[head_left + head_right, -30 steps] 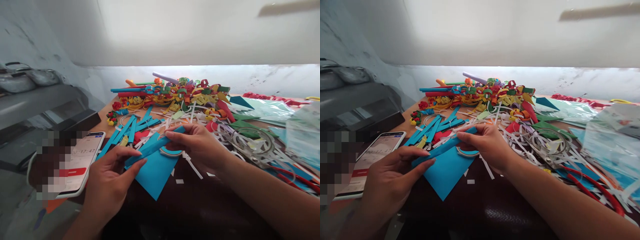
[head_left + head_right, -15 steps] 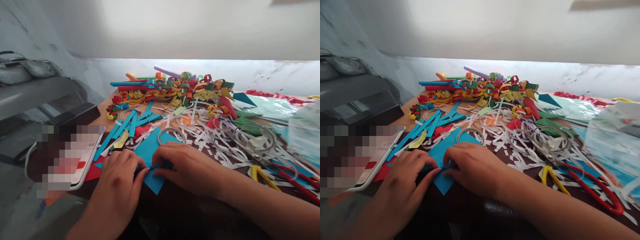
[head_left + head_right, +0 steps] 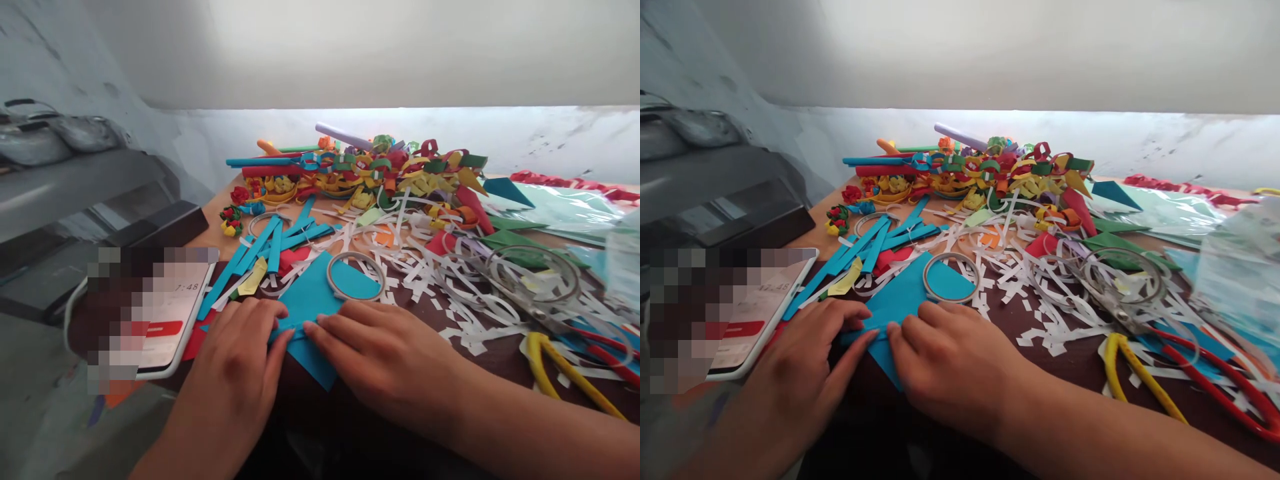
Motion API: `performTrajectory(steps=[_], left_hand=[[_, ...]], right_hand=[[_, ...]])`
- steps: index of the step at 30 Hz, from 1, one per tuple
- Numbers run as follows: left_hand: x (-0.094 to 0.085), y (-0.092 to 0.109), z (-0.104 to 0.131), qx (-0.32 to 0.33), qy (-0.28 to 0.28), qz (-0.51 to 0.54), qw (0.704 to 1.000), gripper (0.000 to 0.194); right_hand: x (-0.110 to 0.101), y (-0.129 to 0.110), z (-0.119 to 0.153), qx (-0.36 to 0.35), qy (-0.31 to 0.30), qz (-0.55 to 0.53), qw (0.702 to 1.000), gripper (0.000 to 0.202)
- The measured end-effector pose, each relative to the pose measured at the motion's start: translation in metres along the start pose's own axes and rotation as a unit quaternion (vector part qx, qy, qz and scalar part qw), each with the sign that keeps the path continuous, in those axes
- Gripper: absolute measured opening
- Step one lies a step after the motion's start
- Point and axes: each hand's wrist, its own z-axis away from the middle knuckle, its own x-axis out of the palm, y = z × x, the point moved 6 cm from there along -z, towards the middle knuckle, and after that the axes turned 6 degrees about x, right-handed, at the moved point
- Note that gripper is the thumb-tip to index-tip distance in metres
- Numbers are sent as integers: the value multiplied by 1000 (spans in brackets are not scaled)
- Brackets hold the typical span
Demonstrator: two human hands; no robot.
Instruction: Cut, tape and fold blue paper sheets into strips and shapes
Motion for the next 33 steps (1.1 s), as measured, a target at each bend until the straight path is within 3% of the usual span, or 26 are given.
performTrajectory(steps=[2,5,7,10,14,17,22,24,26,29,33], left_hand=[[1,7,6,33,27,-56,998,19],[8,33,22,149,64,-151,975,40],[15,47,32,194,54,-169,965,44],[18,51,42,188,30,-205,960,43],[10,47,48,180,14,-255,950,46],[3,45,48,175,6,-272,946,46],[-11,46,29,194,7,-243,950,32],[-13,43,13,198,-23,-243,949,32],[-10,39,-4,185,-82,-246,948,33],[-5,38,-23,172,-142,-242,944,31],[-6,36,-30,157,-158,-218,950,32]], right_hand=[[-1,-6,-1,-8,-6,27,1000,29],[2,-8,-3,1,-46,21,999,16],[2,-8,-5,2,-64,6,998,8],[3,-8,-5,6,-83,-2,997,6],[4,-9,-5,10,-97,-1,995,16],[3,-8,-3,11,-102,2,995,8],[7,-3,1,23,-127,26,991,12],[6,-1,-1,20,-150,32,988,16],[-4,-1,-4,1,-163,31,986,21],[-38,-4,-9,-39,-146,34,988,31],[-99,5,-11,-5,-36,53,998,38]])
